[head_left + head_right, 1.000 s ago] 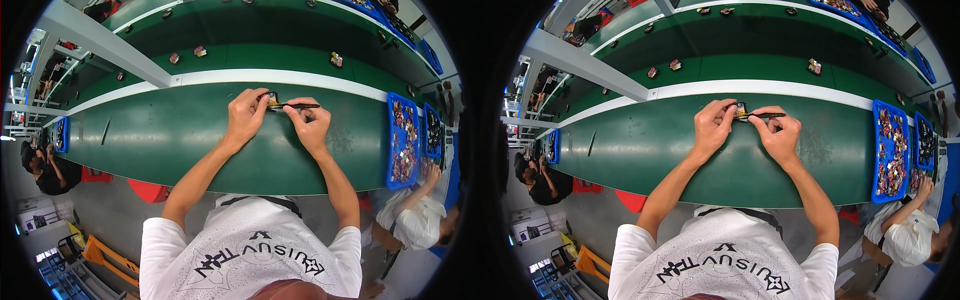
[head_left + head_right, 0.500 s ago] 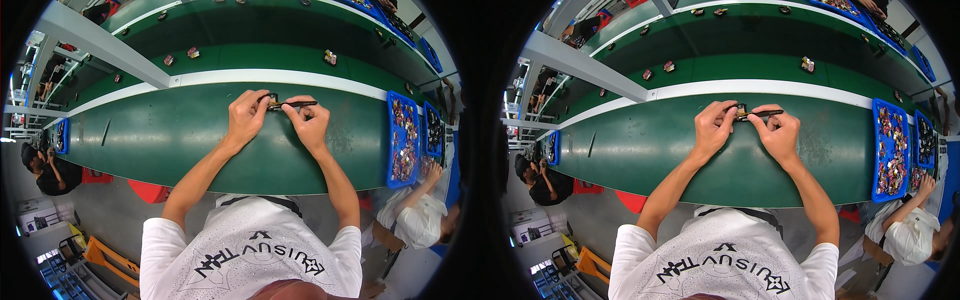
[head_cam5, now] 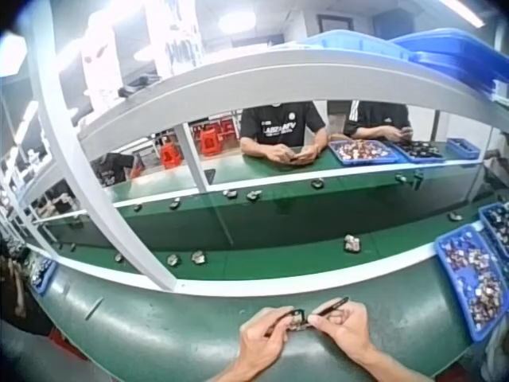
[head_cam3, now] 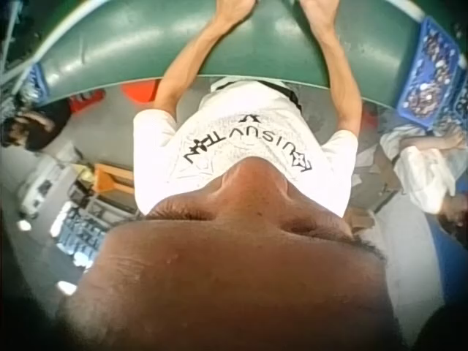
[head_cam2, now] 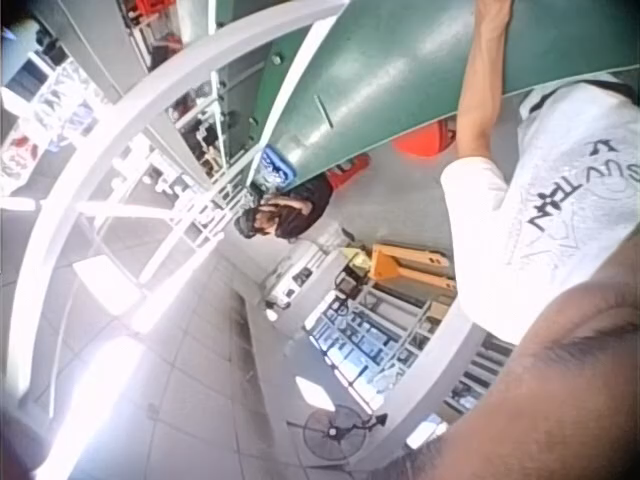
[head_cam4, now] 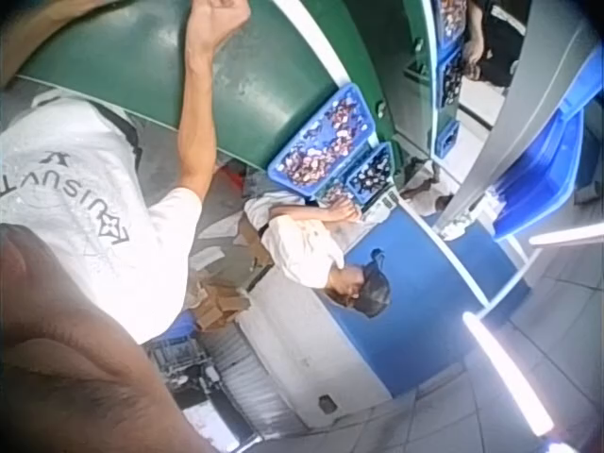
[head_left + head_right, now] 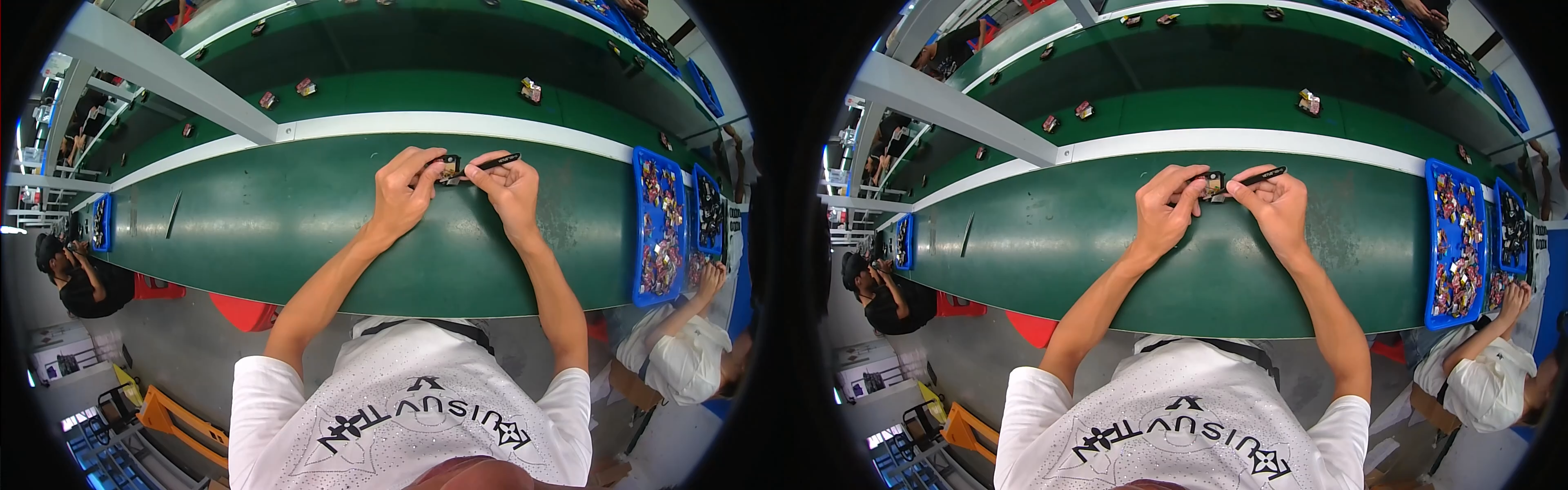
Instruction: Assembling small electronic components using tweezers on a factory assembly line.
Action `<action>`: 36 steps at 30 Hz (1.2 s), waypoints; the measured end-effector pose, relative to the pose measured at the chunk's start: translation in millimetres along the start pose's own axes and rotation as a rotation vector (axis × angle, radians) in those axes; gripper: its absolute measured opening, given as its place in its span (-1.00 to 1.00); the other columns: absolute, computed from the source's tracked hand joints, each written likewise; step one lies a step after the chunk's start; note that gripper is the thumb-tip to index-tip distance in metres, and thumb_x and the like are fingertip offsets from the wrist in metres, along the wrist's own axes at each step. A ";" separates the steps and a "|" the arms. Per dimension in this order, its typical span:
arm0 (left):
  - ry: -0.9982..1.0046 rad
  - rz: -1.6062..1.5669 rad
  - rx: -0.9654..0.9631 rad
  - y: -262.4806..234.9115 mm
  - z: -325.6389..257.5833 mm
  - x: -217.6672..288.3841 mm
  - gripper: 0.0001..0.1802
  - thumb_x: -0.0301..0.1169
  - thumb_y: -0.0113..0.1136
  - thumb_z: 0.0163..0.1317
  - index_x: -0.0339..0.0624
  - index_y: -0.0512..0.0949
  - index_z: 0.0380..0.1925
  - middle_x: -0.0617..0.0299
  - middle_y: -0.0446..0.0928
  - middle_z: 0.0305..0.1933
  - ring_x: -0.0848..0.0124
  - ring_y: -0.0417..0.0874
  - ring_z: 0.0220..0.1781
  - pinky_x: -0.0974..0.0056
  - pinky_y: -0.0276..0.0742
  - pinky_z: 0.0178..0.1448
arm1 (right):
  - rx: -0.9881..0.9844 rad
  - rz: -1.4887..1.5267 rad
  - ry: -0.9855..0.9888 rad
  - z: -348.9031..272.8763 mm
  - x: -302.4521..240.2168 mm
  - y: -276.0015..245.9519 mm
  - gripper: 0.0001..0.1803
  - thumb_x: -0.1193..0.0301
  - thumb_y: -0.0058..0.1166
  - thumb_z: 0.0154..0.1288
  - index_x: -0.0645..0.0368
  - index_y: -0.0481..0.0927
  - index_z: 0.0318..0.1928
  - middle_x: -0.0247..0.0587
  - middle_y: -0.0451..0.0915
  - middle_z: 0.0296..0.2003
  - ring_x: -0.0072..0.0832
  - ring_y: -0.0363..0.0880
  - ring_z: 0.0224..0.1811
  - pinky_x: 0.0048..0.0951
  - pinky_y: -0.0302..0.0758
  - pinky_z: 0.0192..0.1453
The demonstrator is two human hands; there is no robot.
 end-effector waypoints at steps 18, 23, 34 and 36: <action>-0.455 -0.516 -0.158 21.1 -5.0 -44.9 -0.65 -0.34 0.19 0.51 -0.50 0.63 0.03 0.04 0.70 -0.25 0.44 0.68 -0.52 0.44 0.57 -0.57 | 0.035 -0.068 -0.275 -7.2 -13.4 -5.6 -0.89 0.63 0.37 0.27 0.33 0.71 -0.21 -0.50 0.60 -0.50 -0.90 0.17 -0.61 -0.69 0.06 -0.54; -0.460 -0.525 -0.183 22.8 -5.2 -46.7 -0.64 -0.33 0.20 0.51 -0.50 0.63 0.03 0.04 0.69 -0.26 0.44 0.68 -0.52 0.43 0.57 -0.58 | 0.073 -0.239 -0.399 -14.0 -29.4 -2.8 -0.91 0.63 0.42 0.21 0.31 0.75 -0.28 -0.46 0.66 -0.48 -0.88 0.18 -0.63 -0.68 0.07 -0.55; -0.463 -0.543 -0.176 21.4 -3.8 -42.7 -0.71 -0.46 0.26 0.44 -0.51 0.62 0.02 0.07 0.67 -0.33 0.46 0.67 -0.53 0.44 0.55 -0.58 | 0.032 -0.332 -0.412 -15.2 -28.5 -2.0 -0.91 0.64 0.40 0.21 0.34 0.74 -0.29 -0.34 0.72 -0.35 -0.85 0.26 -0.60 -0.70 0.14 -0.53; -0.450 -0.516 -0.182 20.2 -3.1 -41.6 -0.71 -0.47 0.28 0.42 -0.51 0.63 0.01 0.07 0.68 -0.34 0.46 0.68 -0.53 0.44 0.55 -0.57 | 0.031 -0.353 -0.433 -16.3 -31.1 -0.9 -0.92 0.64 0.40 0.20 0.34 0.74 -0.30 -0.33 0.72 -0.35 -0.84 0.26 -0.61 -0.69 0.14 -0.53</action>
Point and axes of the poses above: each hand's wrist, its own z-axis towards the middle knuckle, its own y-axis out of the palm, x = y × z, the point moved 10 cm from there along z, towards the middle knuckle
